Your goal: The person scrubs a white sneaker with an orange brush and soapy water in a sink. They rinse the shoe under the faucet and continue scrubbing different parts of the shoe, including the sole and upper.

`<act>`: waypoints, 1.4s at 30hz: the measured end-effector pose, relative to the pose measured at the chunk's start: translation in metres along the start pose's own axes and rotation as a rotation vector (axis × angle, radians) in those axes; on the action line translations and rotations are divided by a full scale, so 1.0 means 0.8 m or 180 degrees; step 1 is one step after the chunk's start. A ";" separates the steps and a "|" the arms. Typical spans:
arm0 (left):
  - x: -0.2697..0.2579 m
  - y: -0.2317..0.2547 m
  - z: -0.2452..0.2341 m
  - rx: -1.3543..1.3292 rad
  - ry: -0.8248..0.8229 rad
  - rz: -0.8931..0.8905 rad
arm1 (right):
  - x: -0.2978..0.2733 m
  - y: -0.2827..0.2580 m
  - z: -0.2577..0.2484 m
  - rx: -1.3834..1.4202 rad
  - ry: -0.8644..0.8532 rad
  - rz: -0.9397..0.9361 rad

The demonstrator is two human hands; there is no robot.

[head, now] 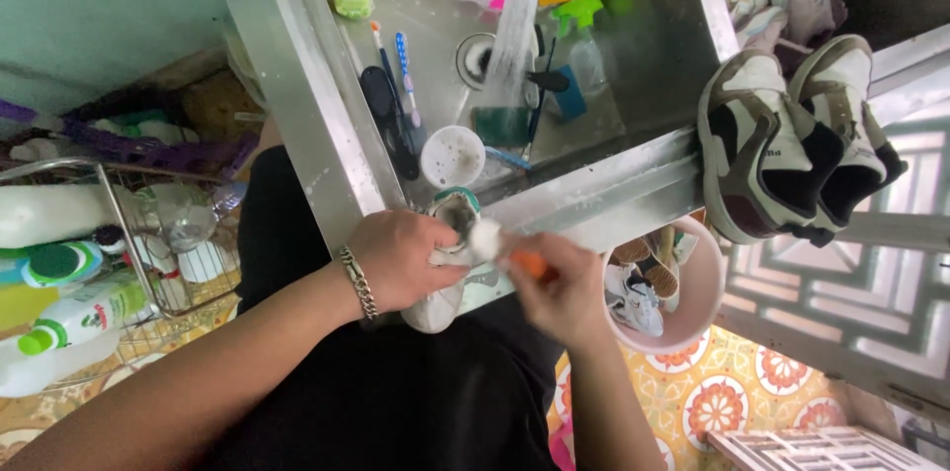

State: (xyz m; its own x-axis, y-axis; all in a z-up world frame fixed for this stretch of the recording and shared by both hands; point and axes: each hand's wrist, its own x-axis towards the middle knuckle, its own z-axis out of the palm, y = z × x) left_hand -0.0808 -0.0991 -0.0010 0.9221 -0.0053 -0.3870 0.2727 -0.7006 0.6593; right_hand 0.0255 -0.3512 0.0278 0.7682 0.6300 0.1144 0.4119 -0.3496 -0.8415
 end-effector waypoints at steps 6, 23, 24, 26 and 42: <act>-0.002 -0.001 0.003 0.0136 -0.0058 0.0005 | 0.000 -0.010 -0.004 0.0073 -0.0118 -0.0048; 0.002 0.001 -0.014 -0.0157 -0.0198 -0.0042 | -0.006 0.004 0.009 -0.0068 0.0103 0.0153; 0.005 -0.002 -0.011 -0.0155 -0.0199 -0.0046 | -0.009 -0.008 0.015 -0.0063 0.0102 0.0154; 0.007 -0.007 -0.001 -0.0017 -0.0065 -0.0024 | -0.020 -0.032 0.024 0.0261 -0.0077 0.0186; -0.023 0.003 -0.002 -0.1760 0.0462 -0.0503 | -0.035 0.010 -0.030 -0.0263 0.1164 0.0176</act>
State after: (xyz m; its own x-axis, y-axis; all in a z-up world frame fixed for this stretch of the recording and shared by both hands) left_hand -0.0964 -0.0997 0.0089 0.8762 0.1936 -0.4414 0.4764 -0.2090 0.8540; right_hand 0.0190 -0.3885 0.0309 0.9084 0.3246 0.2634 0.3916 -0.4403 -0.8080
